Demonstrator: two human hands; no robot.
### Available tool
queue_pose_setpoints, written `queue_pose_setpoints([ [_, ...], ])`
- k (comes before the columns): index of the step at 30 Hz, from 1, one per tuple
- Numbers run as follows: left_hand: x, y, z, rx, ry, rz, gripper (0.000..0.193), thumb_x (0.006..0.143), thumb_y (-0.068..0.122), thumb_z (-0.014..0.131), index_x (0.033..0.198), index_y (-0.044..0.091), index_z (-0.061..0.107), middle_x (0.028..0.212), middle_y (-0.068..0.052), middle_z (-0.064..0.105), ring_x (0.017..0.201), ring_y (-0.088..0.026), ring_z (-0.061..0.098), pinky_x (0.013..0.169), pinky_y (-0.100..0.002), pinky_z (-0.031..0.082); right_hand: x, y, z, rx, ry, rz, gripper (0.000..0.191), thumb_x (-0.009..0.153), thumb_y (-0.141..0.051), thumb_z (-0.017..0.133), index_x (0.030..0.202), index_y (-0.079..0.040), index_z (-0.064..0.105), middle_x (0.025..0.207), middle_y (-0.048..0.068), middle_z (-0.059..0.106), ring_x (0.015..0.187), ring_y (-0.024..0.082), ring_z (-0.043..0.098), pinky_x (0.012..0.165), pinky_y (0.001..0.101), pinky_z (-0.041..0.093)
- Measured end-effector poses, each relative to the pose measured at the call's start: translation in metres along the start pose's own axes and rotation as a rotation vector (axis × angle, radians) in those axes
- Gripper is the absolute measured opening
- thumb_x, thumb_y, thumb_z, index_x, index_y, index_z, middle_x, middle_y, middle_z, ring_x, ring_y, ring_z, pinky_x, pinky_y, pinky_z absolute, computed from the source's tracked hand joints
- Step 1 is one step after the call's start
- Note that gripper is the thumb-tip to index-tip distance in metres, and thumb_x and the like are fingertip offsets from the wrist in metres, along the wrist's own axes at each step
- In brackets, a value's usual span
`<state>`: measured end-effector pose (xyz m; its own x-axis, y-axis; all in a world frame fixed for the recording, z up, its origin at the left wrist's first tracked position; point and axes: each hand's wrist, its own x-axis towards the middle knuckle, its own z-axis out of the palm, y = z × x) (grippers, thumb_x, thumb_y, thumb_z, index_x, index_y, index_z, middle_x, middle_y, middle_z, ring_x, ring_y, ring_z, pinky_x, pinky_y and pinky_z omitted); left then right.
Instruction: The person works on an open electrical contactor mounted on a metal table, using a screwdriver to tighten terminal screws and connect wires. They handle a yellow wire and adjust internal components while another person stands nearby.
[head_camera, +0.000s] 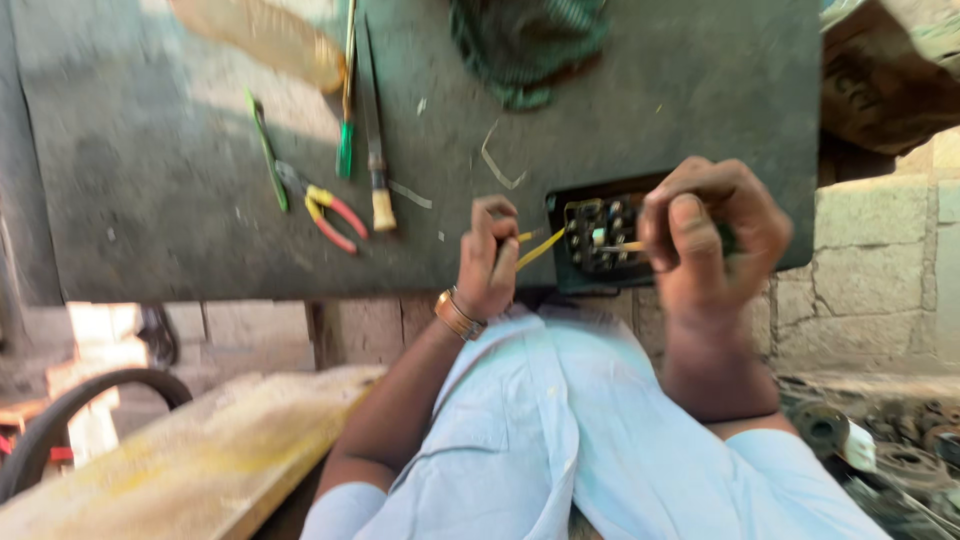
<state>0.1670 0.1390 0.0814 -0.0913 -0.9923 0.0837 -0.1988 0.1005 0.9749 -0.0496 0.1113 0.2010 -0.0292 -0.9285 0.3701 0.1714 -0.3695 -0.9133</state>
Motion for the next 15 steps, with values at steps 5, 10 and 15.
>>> queue_pose_setpoints([
  [5, -0.019, 0.025, -0.018, -0.008, -0.004, 0.073, 0.034, 0.094, -0.008, 0.048, 0.126, -0.002, 0.038, 0.074, -0.006, 0.052, 0.063, -0.013, 0.048, 0.062, -0.029, 0.041, 0.001, -0.003, 0.008, -0.523, -0.486, 0.170, 0.024, 0.095, -0.014, 0.072, 0.114, 0.001, 0.073, 0.105, 0.012, 0.076, 0.072, 0.014, 0.066, 0.060, 0.0283, 0.052],
  [10, -0.026, 0.049, -0.019, 0.042, -0.006, 0.186, 0.036, 0.096, -0.009, 0.050, 0.129, -0.001, 0.038, 0.080, -0.011, 0.058, 0.064, -0.018, 0.054, 0.062, -0.031, 0.043, -0.009, 0.013, 0.027, -0.564, -0.668, 0.179, 0.025, 0.093, -0.019, 0.074, 0.105, 0.002, 0.071, 0.097, 0.015, 0.072, 0.086, 0.029, 0.070, 0.075, 0.0370, 0.053],
  [15, -0.026, 0.061, -0.016, 0.130, 0.009, 0.229, 0.021, 0.095, 0.000, 0.064, 0.116, 0.001, 0.057, 0.083, -0.010, 0.063, 0.064, -0.020, 0.062, 0.060, -0.034, 0.049, -0.017, 0.027, 0.015, -0.585, -0.662, 0.264, 0.019, 0.093, -0.017, 0.072, 0.093, 0.002, 0.069, 0.082, 0.015, 0.067, 0.072, 0.028, 0.064, 0.066, 0.0379, 0.049],
])
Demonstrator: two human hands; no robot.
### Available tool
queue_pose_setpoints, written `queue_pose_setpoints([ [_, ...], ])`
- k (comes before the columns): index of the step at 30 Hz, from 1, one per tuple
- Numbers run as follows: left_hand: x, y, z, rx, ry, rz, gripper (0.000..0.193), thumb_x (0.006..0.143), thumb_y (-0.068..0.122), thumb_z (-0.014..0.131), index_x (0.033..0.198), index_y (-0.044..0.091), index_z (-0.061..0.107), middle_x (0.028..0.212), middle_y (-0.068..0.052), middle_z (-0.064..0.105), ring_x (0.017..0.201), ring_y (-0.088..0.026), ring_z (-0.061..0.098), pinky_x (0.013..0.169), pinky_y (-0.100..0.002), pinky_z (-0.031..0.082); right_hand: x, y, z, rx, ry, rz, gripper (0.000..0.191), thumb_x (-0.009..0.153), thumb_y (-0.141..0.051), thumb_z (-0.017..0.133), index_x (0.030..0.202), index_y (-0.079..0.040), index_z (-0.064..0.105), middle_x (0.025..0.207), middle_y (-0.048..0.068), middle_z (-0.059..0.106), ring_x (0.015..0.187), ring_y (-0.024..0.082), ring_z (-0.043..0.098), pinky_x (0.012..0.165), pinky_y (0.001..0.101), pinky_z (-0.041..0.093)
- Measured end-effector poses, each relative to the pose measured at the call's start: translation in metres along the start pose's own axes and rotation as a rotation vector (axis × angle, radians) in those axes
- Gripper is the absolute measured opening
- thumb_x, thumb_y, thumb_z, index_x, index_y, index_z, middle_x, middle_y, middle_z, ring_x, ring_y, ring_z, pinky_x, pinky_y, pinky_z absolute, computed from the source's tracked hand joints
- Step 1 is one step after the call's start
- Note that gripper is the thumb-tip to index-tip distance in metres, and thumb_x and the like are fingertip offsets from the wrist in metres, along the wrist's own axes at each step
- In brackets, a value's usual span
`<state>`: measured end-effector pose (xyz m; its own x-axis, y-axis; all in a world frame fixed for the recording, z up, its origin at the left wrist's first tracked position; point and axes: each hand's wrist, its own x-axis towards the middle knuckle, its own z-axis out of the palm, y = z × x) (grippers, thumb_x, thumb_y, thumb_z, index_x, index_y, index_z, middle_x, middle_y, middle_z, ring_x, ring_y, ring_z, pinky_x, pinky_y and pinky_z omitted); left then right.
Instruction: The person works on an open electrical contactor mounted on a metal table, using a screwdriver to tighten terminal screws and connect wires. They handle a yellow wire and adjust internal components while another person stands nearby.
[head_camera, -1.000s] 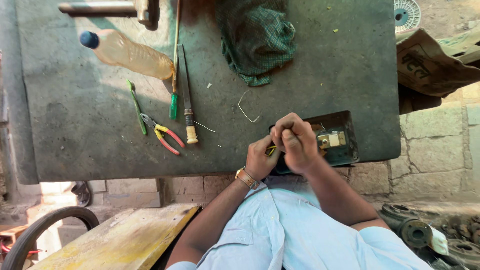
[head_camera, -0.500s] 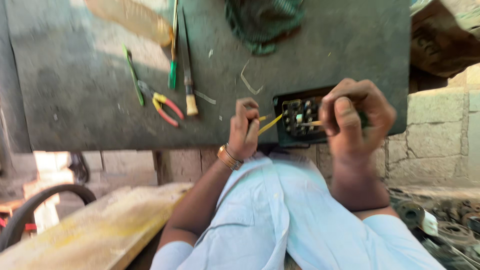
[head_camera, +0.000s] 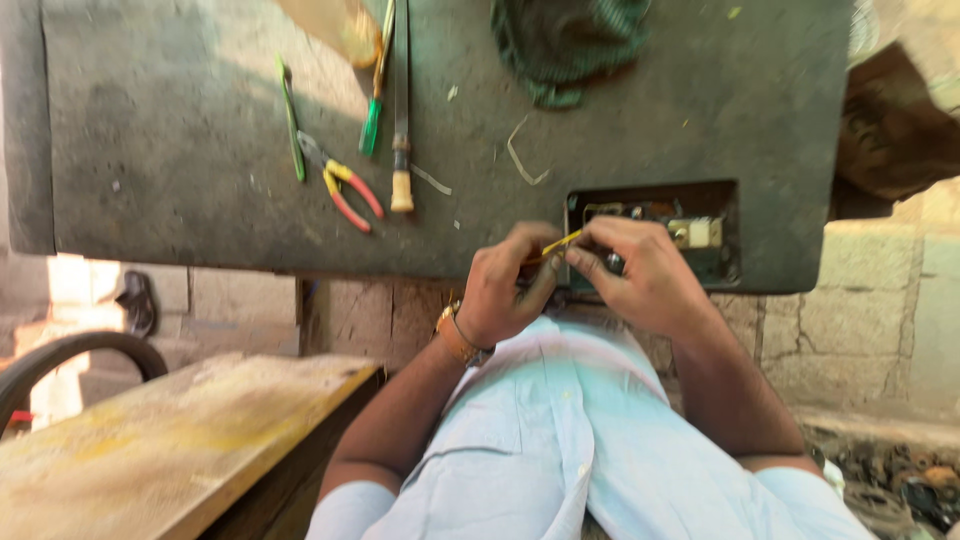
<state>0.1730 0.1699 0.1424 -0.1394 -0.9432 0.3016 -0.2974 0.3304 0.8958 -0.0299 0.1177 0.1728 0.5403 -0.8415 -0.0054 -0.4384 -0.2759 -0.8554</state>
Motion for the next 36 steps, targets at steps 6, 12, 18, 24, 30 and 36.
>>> queue_pose_setpoints([
  [6, 0.004, 0.009, 0.007, 0.434, 0.044, 0.497, 0.016, 0.086, -0.002, 0.077, 0.102, 0.001, 0.073, 0.068, -0.003, 0.049, 0.057, -0.018, 0.054, 0.050, -0.035, 0.042, -0.010, 0.037, -0.009, 0.364, -0.190, 0.324, 0.022, 0.092, -0.019, 0.073, 0.084, 0.001, 0.071, 0.065, 0.004, 0.064, 0.062, 0.012, 0.053, 0.055, 0.0327, 0.043],
  [12, 0.003, 0.009, 0.019, 0.433, -0.009, 0.614, 0.019, 0.085, -0.004, 0.075, 0.104, -0.001, 0.074, 0.069, -0.002, 0.048, 0.058, -0.016, 0.054, 0.051, -0.032, 0.044, -0.021, 0.034, -0.022, 0.378, -0.217, 0.274, 0.024, 0.093, -0.021, 0.071, 0.088, 0.003, 0.072, 0.069, 0.004, 0.069, 0.065, 0.010, 0.061, 0.060, 0.0298, 0.051],
  [18, -0.006, -0.008, 0.042, -0.147, -0.093, -0.189, 0.009, 0.093, 0.006, 0.077, 0.098, -0.001, 0.074, 0.074, -0.001, 0.063, 0.067, -0.006, 0.055, 0.057, -0.024, 0.046, -0.041, 0.017, -0.033, 0.008, 0.003, -0.136, 0.025, 0.087, -0.018, 0.076, 0.104, 0.001, 0.072, 0.093, 0.011, 0.076, 0.086, 0.022, 0.074, 0.073, 0.0347, 0.056],
  [24, -0.014, -0.024, 0.056, -0.496, -0.156, -0.520, 0.013, 0.095, 0.010, 0.075, 0.097, -0.002, 0.075, 0.082, 0.003, 0.071, 0.074, -0.001, 0.057, 0.062, -0.020, 0.048, -0.055, 0.019, -0.032, -0.163, 0.006, -0.111, 0.017, 0.085, -0.016, 0.076, 0.097, -0.004, 0.072, 0.091, 0.008, 0.074, 0.080, 0.026, 0.073, 0.068, 0.0366, 0.057],
  [30, -0.022, -0.025, 0.068, -0.459, -0.149, -0.434, 0.012, 0.094, 0.010, 0.076, 0.097, -0.002, 0.074, 0.085, 0.002, 0.072, 0.077, -0.002, 0.061, 0.068, -0.020, 0.051, -0.063, 0.022, -0.036, -0.163, 0.007, -0.086, 0.016, 0.086, -0.020, 0.076, 0.091, -0.005, 0.071, 0.087, 0.009, 0.071, 0.079, 0.030, 0.071, 0.068, 0.0392, 0.056],
  [36, -0.029, -0.017, 0.067, -0.301, -0.061, -0.404, 0.010, 0.094, 0.008, 0.076, 0.095, -0.002, 0.074, 0.081, -0.001, 0.071, 0.074, -0.003, 0.062, 0.065, -0.022, 0.052, -0.064, 0.033, -0.020, -0.140, 0.099, 0.052, 0.016, 0.086, -0.019, 0.075, 0.091, -0.004, 0.072, 0.087, 0.013, 0.072, 0.081, 0.033, 0.070, 0.071, 0.0420, 0.054],
])
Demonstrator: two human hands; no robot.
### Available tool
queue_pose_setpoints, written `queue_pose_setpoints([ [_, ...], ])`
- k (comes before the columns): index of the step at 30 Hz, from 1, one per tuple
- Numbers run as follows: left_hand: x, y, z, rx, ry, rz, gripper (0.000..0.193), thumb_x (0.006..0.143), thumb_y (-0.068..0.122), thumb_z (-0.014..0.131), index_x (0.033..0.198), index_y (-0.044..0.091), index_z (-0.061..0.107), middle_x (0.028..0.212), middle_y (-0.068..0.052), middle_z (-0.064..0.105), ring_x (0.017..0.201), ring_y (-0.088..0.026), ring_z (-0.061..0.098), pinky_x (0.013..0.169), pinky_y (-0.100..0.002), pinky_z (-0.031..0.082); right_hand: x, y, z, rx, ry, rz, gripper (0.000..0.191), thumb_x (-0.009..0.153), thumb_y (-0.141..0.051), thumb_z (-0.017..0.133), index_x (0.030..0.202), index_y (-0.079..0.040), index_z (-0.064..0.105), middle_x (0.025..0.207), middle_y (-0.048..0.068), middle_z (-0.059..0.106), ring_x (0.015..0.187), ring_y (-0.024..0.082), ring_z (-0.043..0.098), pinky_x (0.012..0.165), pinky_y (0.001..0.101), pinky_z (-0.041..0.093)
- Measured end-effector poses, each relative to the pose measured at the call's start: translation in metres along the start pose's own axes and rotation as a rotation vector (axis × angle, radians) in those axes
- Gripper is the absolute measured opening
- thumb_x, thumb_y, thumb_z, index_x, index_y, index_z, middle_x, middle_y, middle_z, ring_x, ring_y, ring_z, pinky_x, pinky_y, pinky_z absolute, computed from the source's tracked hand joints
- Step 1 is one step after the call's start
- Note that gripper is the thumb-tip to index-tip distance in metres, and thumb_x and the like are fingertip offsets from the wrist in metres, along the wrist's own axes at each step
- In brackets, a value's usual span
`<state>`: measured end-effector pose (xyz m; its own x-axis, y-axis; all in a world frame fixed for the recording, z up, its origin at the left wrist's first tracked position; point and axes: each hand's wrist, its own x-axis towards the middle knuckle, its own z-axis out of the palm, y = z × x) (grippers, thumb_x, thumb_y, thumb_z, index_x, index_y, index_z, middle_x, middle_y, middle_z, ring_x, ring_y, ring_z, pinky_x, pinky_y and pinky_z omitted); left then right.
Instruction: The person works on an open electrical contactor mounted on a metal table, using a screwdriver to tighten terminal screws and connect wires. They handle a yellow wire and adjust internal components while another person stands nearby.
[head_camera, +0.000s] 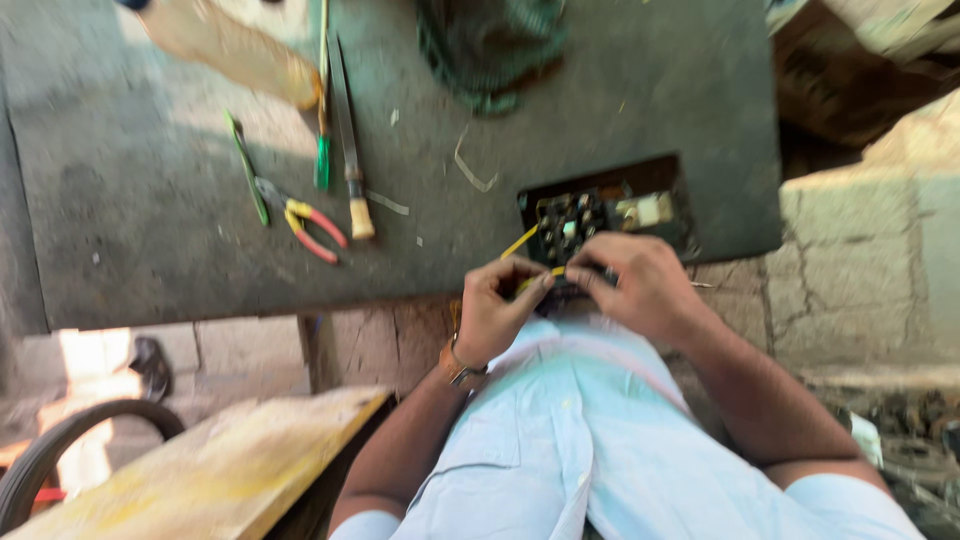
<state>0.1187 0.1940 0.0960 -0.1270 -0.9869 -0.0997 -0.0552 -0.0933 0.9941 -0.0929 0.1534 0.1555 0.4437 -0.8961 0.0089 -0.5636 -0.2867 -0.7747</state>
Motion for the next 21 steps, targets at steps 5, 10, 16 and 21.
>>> queue_pose_setpoints([
  [5, -0.012, 0.016, 0.008, 0.474, 0.144, 0.312, 0.010, 0.092, 0.004, 0.075, 0.100, 0.000, 0.071, 0.081, -0.008, 0.066, 0.066, -0.016, 0.064, 0.060, -0.030, 0.052, 0.005, 0.006, 0.020, 0.097, -0.003, 0.148, 0.018, 0.087, -0.017, 0.075, 0.091, 0.000, 0.069, 0.086, 0.015, 0.071, 0.080, 0.034, 0.070, 0.070, 0.0417, 0.053],
  [10, -0.006, 0.020, 0.004, 0.733, 0.113, 0.483, 0.018, 0.094, 0.003, 0.074, 0.110, -0.002, 0.068, 0.083, -0.009, 0.060, 0.065, -0.025, 0.063, 0.059, -0.038, 0.052, 0.017, 0.005, 0.024, 0.073, -0.089, 0.165, 0.019, 0.089, -0.017, 0.075, 0.094, 0.001, 0.070, 0.088, 0.016, 0.072, 0.082, 0.034, 0.070, 0.072, 0.0422, 0.053],
  [16, 0.001, -0.008, -0.002, 0.668, 0.137, 0.352, 0.012, 0.095, 0.006, 0.072, 0.107, 0.003, 0.071, 0.086, -0.010, 0.065, 0.070, -0.027, 0.067, 0.061, -0.037, 0.054, 0.013, -0.011, -0.009, 0.029, 0.181, -0.114, 0.034, 0.093, -0.016, 0.077, 0.122, 0.001, 0.070, 0.098, 0.012, 0.074, 0.074, 0.018, 0.067, 0.063, 0.0331, 0.053],
  [21, 0.013, -0.036, 0.004, 0.669, 0.137, 0.274, 0.007, 0.093, 0.008, 0.072, 0.099, 0.005, 0.071, 0.084, -0.010, 0.068, 0.071, -0.029, 0.069, 0.063, -0.039, 0.055, -0.009, -0.024, -0.026, 0.671, 0.462, -0.202, 0.015, 0.099, -0.017, 0.072, 0.109, -0.006, 0.070, 0.078, 0.007, 0.070, 0.047, 0.001, 0.051, 0.042, 0.0186, 0.037],
])
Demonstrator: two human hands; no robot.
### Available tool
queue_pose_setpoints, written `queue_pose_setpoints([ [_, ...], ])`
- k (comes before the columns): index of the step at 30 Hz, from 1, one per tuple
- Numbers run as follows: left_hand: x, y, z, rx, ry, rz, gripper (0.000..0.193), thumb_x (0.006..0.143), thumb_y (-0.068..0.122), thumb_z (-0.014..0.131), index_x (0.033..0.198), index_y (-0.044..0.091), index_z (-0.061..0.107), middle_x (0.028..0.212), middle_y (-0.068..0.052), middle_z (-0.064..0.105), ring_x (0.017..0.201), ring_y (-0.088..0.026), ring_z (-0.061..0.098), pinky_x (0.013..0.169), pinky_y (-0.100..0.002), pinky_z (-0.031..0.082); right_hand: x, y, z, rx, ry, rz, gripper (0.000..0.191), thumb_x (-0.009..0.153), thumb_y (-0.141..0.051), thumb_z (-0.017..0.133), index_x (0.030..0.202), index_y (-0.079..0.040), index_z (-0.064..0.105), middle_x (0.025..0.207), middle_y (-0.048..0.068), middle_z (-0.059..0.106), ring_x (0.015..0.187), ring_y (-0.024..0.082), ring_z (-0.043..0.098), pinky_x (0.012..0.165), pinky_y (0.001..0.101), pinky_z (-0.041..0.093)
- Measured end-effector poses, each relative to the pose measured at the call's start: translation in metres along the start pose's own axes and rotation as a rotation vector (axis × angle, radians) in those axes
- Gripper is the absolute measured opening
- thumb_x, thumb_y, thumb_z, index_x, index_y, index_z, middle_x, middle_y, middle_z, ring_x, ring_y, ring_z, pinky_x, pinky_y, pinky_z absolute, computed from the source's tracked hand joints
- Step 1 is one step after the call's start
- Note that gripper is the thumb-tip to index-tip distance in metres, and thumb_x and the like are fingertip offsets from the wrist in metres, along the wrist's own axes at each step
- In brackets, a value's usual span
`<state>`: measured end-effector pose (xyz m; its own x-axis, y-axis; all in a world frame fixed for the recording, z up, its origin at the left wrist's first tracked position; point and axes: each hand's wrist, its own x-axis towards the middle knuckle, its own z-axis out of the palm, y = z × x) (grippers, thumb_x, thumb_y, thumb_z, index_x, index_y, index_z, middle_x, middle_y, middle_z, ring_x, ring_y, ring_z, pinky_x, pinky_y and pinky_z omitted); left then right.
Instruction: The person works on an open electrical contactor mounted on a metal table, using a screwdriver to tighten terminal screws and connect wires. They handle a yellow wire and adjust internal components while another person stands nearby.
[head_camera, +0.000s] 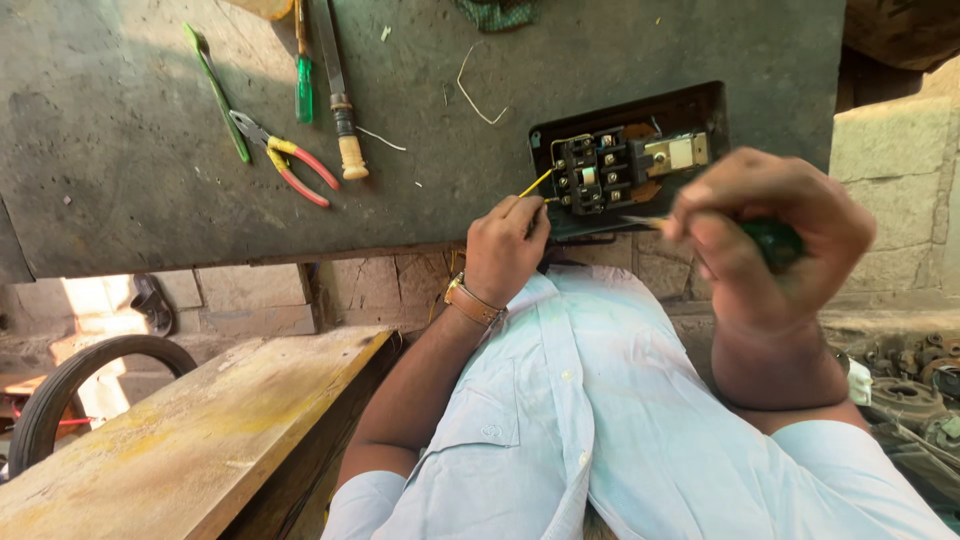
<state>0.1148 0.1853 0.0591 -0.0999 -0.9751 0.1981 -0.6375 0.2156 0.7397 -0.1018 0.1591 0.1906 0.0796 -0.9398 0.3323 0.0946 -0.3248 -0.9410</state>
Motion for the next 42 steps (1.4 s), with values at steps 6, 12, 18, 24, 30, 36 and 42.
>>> queue_pose_setpoints([
  [6, 0.000, -0.003, 0.009, -0.033, -0.058, -0.042, 0.020, 0.090, 0.008, 0.068, 0.109, 0.004, 0.071, 0.088, -0.012, 0.070, 0.074, -0.032, 0.070, 0.066, -0.042, 0.056, -0.004, 0.040, 0.027, 0.102, -0.035, -0.170, 0.016, 0.107, -0.014, 0.064, 0.106, 0.002, 0.064, 0.076, 0.007, 0.064, 0.049, 0.005, 0.051, 0.042, 0.0191, 0.039],
  [12, -0.002, -0.005, 0.017, -0.001, -0.031, -0.069, 0.017, 0.088, 0.010, 0.070, 0.104, 0.005, 0.072, 0.090, -0.012, 0.070, 0.077, -0.034, 0.070, 0.067, -0.043, 0.055, -0.010, 0.067, 0.032, 0.048, -0.019, -0.095, 0.014, 0.113, -0.011, 0.056, 0.107, 0.002, 0.057, 0.071, 0.005, 0.057, 0.051, 0.005, 0.049, 0.043, 0.0193, 0.036],
  [18, -0.003, -0.009, 0.024, 0.079, -0.064, -0.087, 0.010, 0.092, 0.010, 0.070, 0.099, 0.005, 0.071, 0.090, -0.010, 0.071, 0.073, -0.029, 0.071, 0.062, -0.040, 0.055, -0.011, 0.077, 0.036, 0.017, 0.033, -0.117, 0.012, 0.114, -0.012, 0.054, 0.111, -0.001, 0.054, 0.071, 0.005, 0.057, 0.051, 0.005, 0.050, 0.043, 0.0200, 0.038],
  [24, -0.003, -0.009, 0.022, 0.073, -0.062, -0.081, 0.011, 0.092, 0.011, 0.071, 0.100, 0.005, 0.071, 0.089, -0.010, 0.071, 0.072, -0.028, 0.071, 0.062, -0.039, 0.056, -0.009, 0.070, 0.037, 0.035, 0.061, -0.044, 0.016, 0.116, -0.016, 0.049, 0.117, -0.001, 0.053, 0.078, 0.006, 0.055, 0.059, 0.007, 0.050, 0.049, 0.0215, 0.041],
  [30, -0.004, -0.006, 0.020, 0.056, -0.093, -0.126, 0.014, 0.090, 0.011, 0.071, 0.102, 0.003, 0.072, 0.087, -0.011, 0.071, 0.073, -0.029, 0.071, 0.063, -0.040, 0.056, -0.010, 0.071, 0.037, -0.015, 0.031, -0.108, 0.013, 0.115, -0.012, 0.042, 0.116, -0.002, 0.051, 0.078, 0.005, 0.055, 0.059, 0.007, 0.050, 0.052, 0.0221, 0.042],
  [36, -0.005, -0.007, 0.021, 0.054, -0.067, -0.118, 0.017, 0.090, 0.011, 0.071, 0.105, 0.003, 0.072, 0.092, -0.013, 0.073, 0.078, -0.031, 0.072, 0.068, -0.041, 0.057, -0.020, 0.078, 0.042, 0.070, 0.044, -0.037, 0.010, 0.112, -0.006, 0.044, 0.110, -0.002, 0.052, 0.079, 0.009, 0.055, 0.059, 0.008, 0.043, 0.051, 0.0234, 0.039],
  [42, -0.004, -0.005, 0.021, 0.065, -0.045, -0.125, 0.015, 0.090, 0.012, 0.070, 0.103, 0.005, 0.071, 0.094, -0.012, 0.073, 0.080, -0.033, 0.071, 0.068, -0.043, 0.056, 0.002, 0.075, 0.022, 0.393, -0.444, 0.143, 0.014, 0.097, -0.013, 0.056, 0.090, -0.001, 0.057, 0.066, 0.006, 0.055, 0.050, 0.005, 0.040, 0.047, 0.0247, 0.033],
])
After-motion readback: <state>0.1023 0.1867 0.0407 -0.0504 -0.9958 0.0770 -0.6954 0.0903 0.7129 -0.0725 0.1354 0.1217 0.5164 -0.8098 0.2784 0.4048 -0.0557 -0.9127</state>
